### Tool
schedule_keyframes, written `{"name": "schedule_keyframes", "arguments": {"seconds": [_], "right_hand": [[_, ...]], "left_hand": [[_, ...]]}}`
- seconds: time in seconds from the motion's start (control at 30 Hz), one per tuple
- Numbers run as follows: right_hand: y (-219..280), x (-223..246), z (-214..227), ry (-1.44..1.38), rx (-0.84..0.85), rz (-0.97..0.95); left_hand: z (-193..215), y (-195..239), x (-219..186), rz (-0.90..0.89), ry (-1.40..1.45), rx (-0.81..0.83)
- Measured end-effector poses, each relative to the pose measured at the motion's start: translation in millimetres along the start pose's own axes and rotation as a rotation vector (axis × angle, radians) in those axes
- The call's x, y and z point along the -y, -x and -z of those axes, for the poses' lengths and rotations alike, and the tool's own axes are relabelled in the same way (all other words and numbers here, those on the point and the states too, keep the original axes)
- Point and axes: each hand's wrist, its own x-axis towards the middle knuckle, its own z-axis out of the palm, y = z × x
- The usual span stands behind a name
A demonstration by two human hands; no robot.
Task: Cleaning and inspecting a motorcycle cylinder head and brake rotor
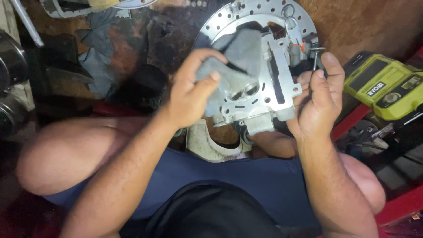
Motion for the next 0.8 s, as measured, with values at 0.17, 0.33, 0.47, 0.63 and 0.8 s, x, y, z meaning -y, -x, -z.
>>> {"name": "schedule_keyframes", "arguments": {"seconds": [0.17, 0.33, 0.47, 0.63, 0.8], "right_hand": [[0.5, -2.2, -2.3, 0.003, 0.000, 0.007], [2.1, -2.6, -2.9, 0.007, 0.021, 0.016], [2.2, -1.9, -1.8, -0.013, 0.026, 0.015], [-0.1, 1.9, 8.3, 0.121, 0.033, 0.064], [-1.2, 6.6, 7.8, 0.096, 0.008, 0.104]], "left_hand": [[-1.9, 4.2, -18.4, -0.035, -0.167, 0.157], [-6.5, 11.4, -22.7, -0.186, -0.763, 0.444], [-7.1, 6.2, -28.1, -0.180, -0.761, 0.412], [13.6, 6.0, -27.6, 0.182, -0.312, 0.210], [28.2, 9.7, -35.8, 0.102, -0.309, -0.077]]}}
